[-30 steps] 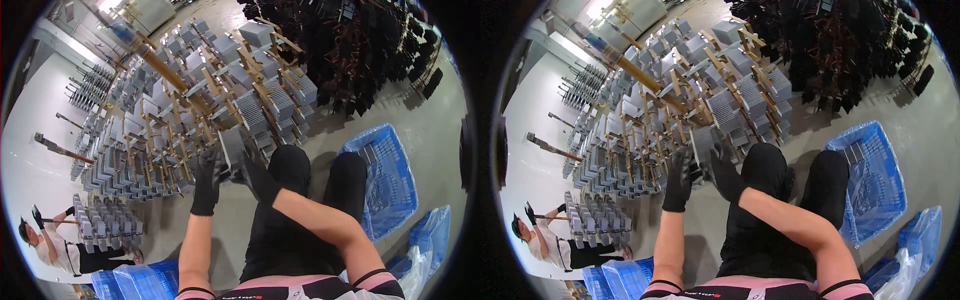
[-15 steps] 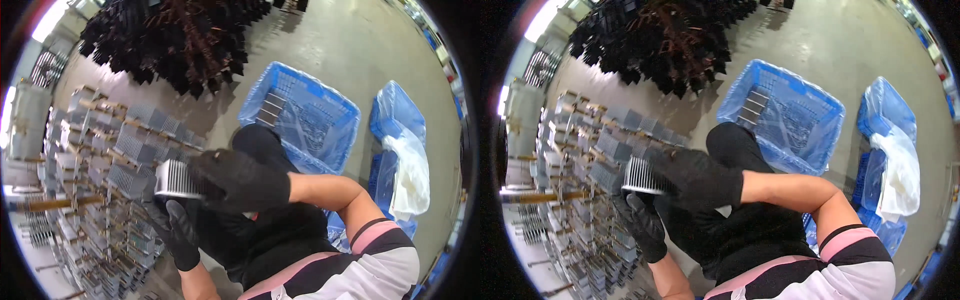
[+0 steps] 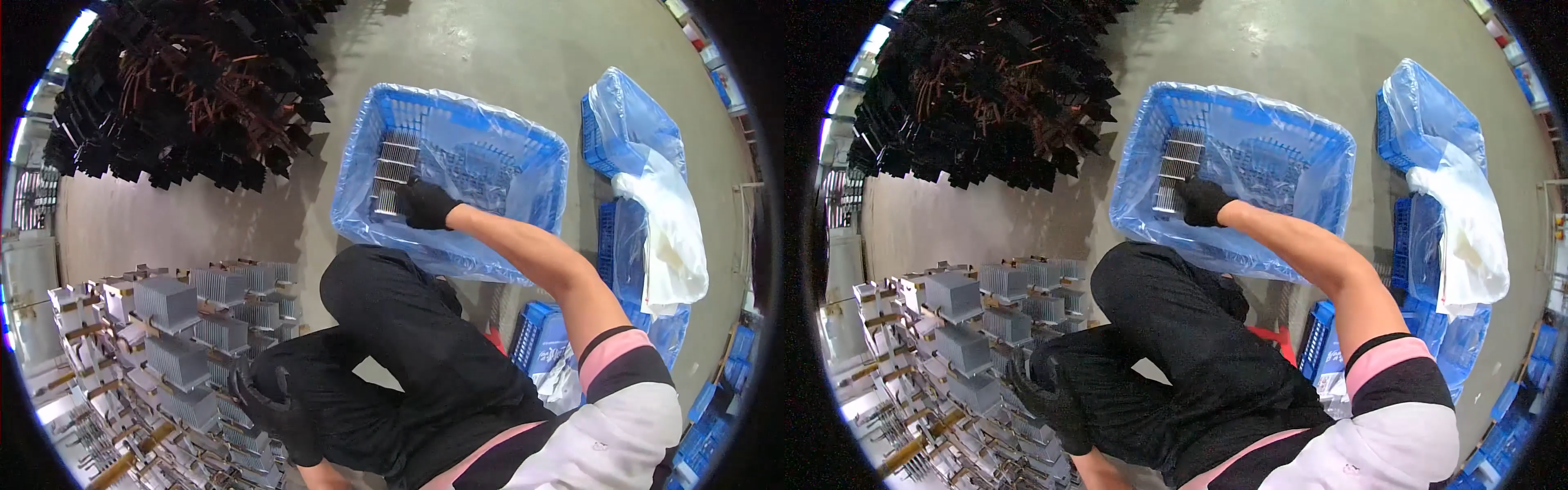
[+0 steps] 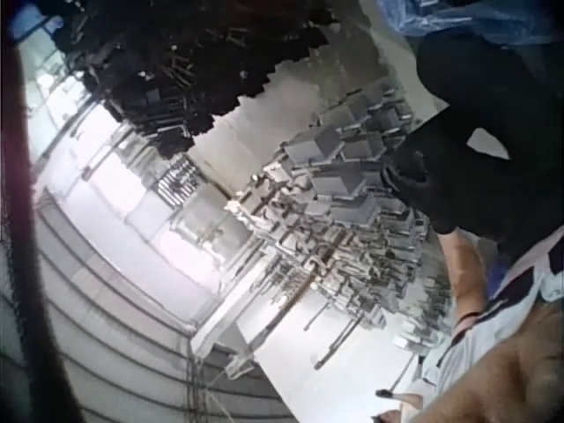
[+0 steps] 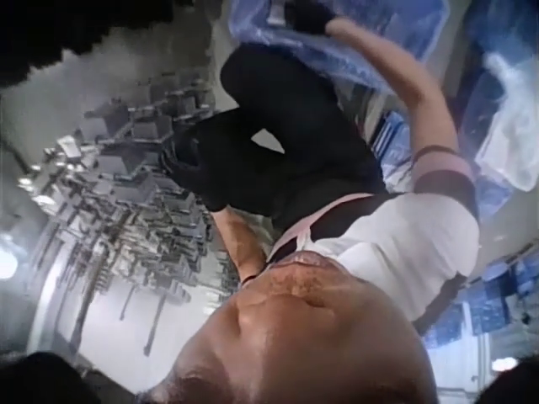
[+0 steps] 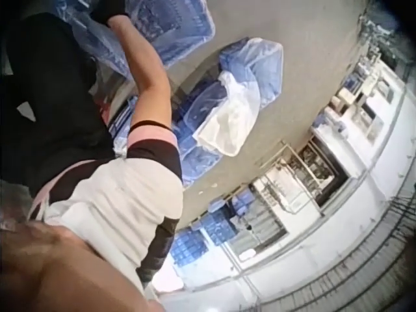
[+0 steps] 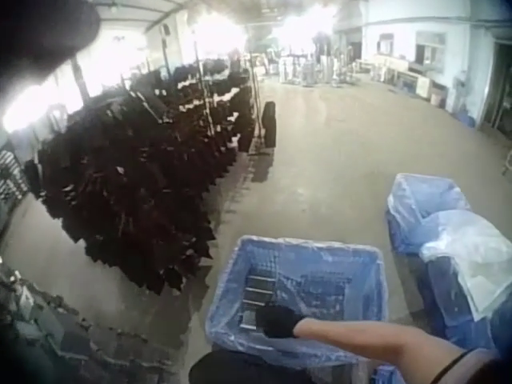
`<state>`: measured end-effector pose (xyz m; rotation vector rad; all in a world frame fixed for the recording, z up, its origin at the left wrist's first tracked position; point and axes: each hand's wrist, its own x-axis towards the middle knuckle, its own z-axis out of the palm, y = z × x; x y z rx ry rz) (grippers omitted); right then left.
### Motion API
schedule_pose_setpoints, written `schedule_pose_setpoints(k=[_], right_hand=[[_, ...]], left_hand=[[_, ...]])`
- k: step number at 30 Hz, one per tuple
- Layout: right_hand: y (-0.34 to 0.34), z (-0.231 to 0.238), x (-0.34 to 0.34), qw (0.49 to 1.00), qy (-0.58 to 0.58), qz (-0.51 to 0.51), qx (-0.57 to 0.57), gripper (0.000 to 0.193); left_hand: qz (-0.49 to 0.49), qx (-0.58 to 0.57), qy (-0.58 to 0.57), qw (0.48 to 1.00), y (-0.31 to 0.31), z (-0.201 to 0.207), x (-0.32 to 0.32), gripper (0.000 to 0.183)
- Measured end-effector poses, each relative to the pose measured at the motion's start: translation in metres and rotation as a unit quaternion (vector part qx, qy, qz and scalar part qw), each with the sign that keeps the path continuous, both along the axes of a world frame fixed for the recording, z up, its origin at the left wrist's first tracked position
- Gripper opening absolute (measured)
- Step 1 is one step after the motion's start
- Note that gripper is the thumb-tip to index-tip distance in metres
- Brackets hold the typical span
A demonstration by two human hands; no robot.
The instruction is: Picking metal heat sink components from a storage rack and arranging them into a blue plastic crate before covering it with a sheet.
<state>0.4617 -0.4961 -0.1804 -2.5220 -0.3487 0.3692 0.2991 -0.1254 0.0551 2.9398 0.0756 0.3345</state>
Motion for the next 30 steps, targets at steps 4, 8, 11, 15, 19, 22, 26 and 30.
schedule_pose_setpoints(k=[4,8,11,15,19,22,26,30], right_hand=[[0.016,-0.078,-0.001,1.0,-0.012,-0.003,-0.023,0.052],[0.051,-0.098,0.011,0.998,-0.024,0.013,-0.06,0.043],[0.047,-0.12,0.022,0.997,-0.062,-0.035,-0.023,0.034],[0.053,-0.124,0.021,0.986,-0.15,0.048,-0.053,0.032],[0.05,-0.121,0.016,0.983,-0.18,0.032,-0.017,0.035],[0.071,-0.108,0.017,0.986,-0.033,-0.092,0.132,0.038],[0.039,-0.131,0.015,0.986,-0.167,-0.005,0.006,0.039],[0.016,-0.121,0.017,0.971,-0.204,0.076,-0.097,0.037]], left_hand=[[-0.019,-0.001,0.002,1.0,-0.008,-0.002,0.015,0.05],[-0.009,0.01,0.013,1.0,-0.01,0.0,0.016,0.05],[-0.007,0.001,0.028,1.0,-0.02,0.001,0.021,0.051],[0.0,-0.005,0.023,1.0,-0.022,0.0,0.02,0.053],[0.008,-0.004,0.03,1.0,-0.021,-0.001,0.023,0.053],[-0.004,0.024,0.028,0.999,-0.013,0.007,0.019,0.052],[-0.013,-0.024,0.001,1.0,-0.012,-0.005,0.018,0.05],[-0.016,-0.053,-0.044,0.998,-0.021,-0.002,0.014,0.043]])
